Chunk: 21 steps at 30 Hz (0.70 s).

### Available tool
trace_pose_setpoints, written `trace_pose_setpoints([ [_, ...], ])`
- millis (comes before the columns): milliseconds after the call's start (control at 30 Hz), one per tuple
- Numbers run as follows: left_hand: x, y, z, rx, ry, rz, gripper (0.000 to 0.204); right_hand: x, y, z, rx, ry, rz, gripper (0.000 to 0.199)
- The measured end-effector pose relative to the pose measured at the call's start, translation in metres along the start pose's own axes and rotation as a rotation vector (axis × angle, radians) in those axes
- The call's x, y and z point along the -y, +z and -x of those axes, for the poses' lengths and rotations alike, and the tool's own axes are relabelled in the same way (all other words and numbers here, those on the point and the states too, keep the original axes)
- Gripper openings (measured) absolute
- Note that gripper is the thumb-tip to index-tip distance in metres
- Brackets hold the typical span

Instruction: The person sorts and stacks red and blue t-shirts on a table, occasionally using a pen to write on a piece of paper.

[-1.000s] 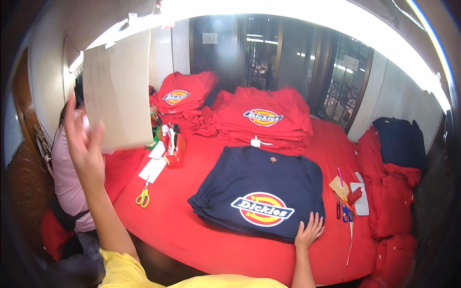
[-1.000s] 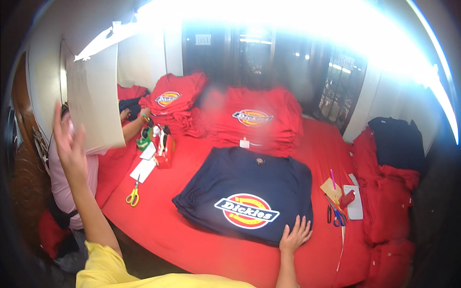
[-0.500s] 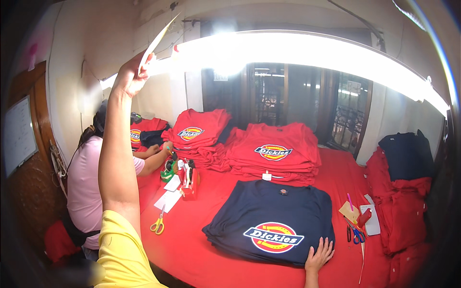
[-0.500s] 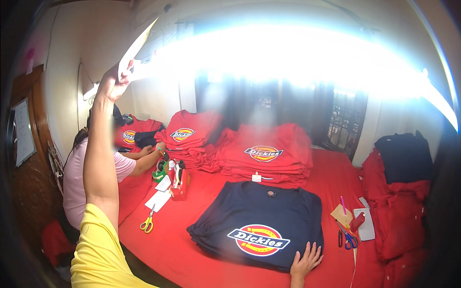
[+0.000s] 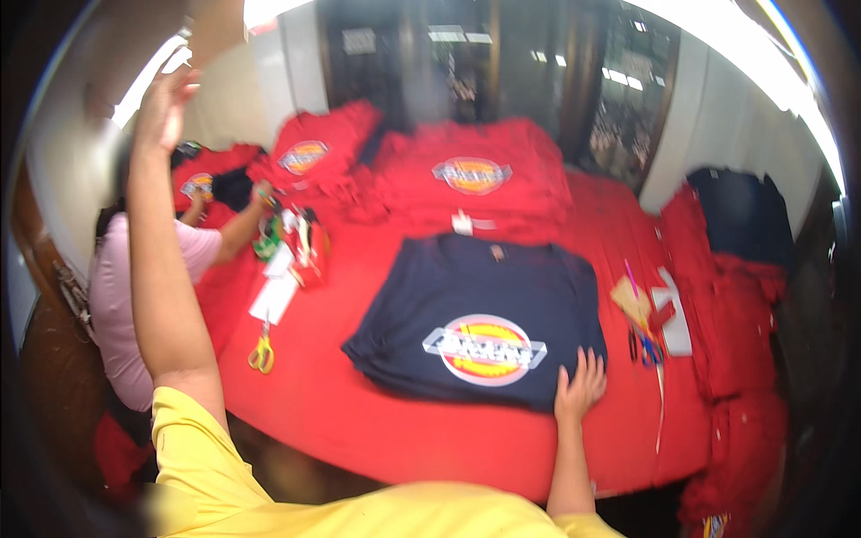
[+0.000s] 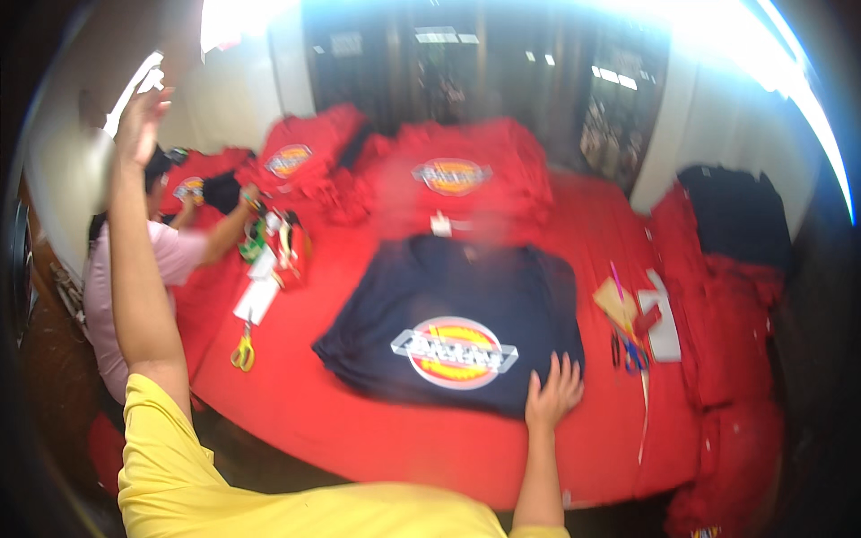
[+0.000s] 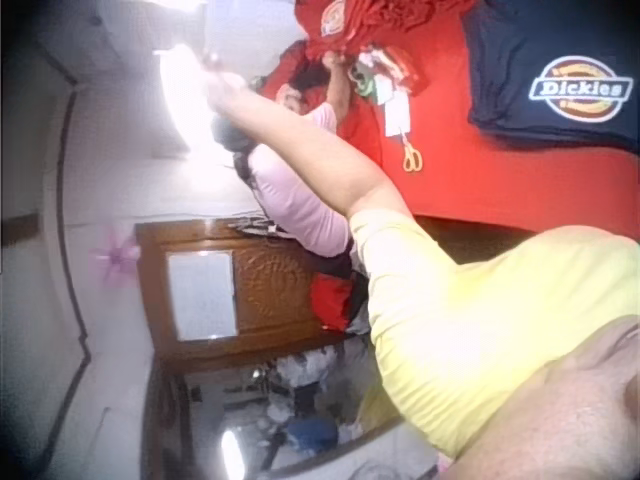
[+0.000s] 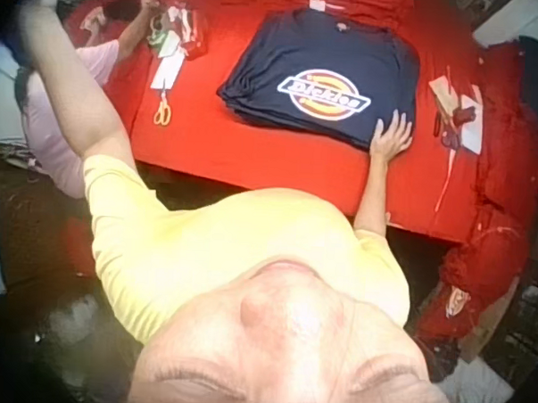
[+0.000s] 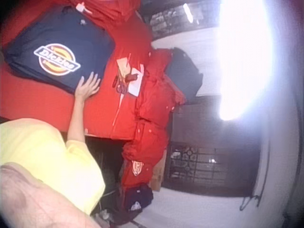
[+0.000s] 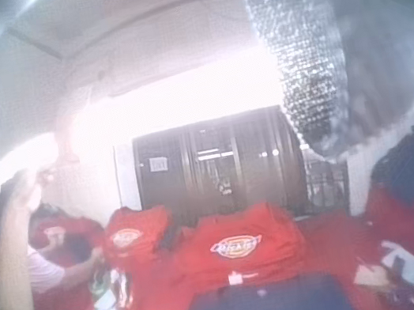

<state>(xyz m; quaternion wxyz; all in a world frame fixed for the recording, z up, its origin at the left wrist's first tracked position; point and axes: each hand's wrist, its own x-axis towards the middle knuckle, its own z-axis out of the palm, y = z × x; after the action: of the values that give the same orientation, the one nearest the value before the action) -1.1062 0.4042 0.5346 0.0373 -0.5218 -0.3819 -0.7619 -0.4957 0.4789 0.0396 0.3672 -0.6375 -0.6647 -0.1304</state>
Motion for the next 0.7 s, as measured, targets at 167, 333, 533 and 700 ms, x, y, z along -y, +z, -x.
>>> trace_pose_setpoints([
  [167,0.047,0.083,0.199,-0.006,0.103,-0.413,0.035,0.015,-0.036,-0.035,0.369,0.250,0.042,0.056],
  [333,0.122,0.130,0.398,0.752,-0.127,-1.089,0.058,0.023,-0.012,-0.068,0.265,0.259,-0.005,0.056],
  [533,0.174,0.123,0.465,0.689,-0.234,-1.074,0.063,0.007,0.006,-0.066,0.300,0.318,0.011,0.060],
  [700,0.185,0.114,0.441,0.507,-0.883,-0.826,0.108,-0.009,0.005,-0.072,0.291,0.290,-0.228,0.064],
])
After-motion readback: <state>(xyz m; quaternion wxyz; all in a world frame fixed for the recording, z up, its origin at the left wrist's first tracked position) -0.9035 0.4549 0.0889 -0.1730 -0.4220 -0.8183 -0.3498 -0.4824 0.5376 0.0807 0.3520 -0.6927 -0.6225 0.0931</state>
